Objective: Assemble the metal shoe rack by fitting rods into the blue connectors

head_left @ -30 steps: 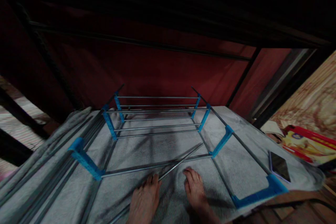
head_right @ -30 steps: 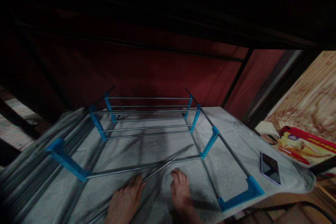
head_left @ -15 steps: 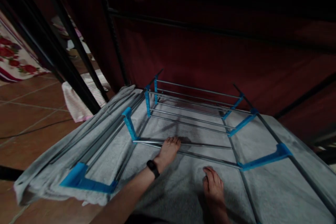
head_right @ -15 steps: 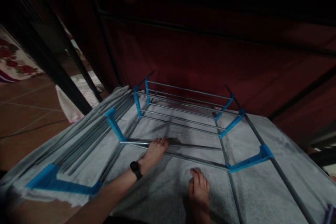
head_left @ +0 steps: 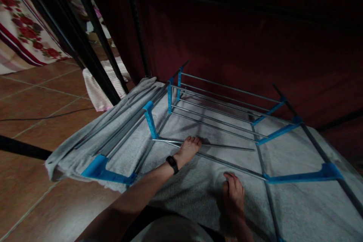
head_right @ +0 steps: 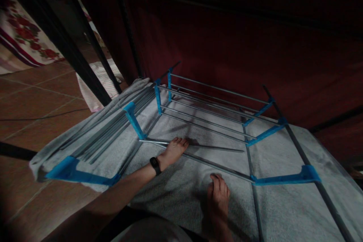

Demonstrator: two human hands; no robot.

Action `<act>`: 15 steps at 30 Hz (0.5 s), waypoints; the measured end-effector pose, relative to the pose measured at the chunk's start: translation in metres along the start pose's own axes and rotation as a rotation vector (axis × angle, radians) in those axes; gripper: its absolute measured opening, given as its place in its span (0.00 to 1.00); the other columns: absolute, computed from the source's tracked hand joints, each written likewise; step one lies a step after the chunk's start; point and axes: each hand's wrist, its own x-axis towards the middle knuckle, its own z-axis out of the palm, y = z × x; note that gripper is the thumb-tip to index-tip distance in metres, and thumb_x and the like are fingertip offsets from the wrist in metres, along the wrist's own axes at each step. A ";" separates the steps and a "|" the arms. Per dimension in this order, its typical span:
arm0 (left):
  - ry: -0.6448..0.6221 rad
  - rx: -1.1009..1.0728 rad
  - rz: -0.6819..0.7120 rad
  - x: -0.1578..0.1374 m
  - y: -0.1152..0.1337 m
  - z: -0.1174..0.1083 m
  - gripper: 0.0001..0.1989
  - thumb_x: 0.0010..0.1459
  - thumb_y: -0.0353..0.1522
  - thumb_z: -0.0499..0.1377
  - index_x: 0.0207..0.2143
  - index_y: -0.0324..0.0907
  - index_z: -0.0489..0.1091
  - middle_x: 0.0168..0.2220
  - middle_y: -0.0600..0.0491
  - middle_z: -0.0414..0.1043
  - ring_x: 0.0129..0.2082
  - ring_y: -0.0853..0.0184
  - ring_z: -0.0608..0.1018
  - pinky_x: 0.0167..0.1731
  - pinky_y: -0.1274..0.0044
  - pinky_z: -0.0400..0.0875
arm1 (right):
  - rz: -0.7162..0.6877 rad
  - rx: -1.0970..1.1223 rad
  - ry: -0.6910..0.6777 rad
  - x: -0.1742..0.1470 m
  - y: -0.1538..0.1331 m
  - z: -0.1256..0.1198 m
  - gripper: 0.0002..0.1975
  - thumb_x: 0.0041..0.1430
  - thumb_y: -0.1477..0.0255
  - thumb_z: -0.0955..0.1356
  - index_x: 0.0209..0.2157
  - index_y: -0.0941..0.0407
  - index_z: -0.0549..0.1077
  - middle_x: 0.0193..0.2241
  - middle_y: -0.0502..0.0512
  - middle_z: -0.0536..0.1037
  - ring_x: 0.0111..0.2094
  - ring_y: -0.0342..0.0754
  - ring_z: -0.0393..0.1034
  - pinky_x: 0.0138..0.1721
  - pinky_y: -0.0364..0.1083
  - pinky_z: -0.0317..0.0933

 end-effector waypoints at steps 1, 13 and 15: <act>0.009 0.005 0.000 0.000 -0.001 0.002 0.15 0.66 0.21 0.51 0.50 0.35 0.72 0.50 0.41 0.76 0.47 0.58 0.77 0.50 0.66 0.69 | -0.006 -0.003 0.003 0.001 0.000 0.000 0.18 0.71 0.67 0.56 0.49 0.56 0.73 0.50 0.63 0.78 0.51 0.57 0.70 0.52 0.56 0.59; 0.072 -0.062 -0.045 -0.016 0.007 -0.006 0.16 0.66 0.21 0.52 0.52 0.37 0.71 0.50 0.44 0.75 0.49 0.59 0.76 0.51 0.68 0.68 | 0.020 0.029 -0.030 0.002 0.001 -0.002 0.17 0.69 0.67 0.57 0.48 0.55 0.74 0.49 0.64 0.78 0.51 0.59 0.71 0.52 0.57 0.60; 0.076 -0.103 -0.081 -0.024 0.012 -0.009 0.17 0.66 0.22 0.52 0.54 0.38 0.70 0.50 0.44 0.75 0.50 0.59 0.76 0.52 0.68 0.69 | 0.042 0.096 -0.023 0.002 0.004 -0.001 0.17 0.69 0.65 0.58 0.48 0.55 0.74 0.49 0.63 0.78 0.51 0.59 0.71 0.52 0.58 0.60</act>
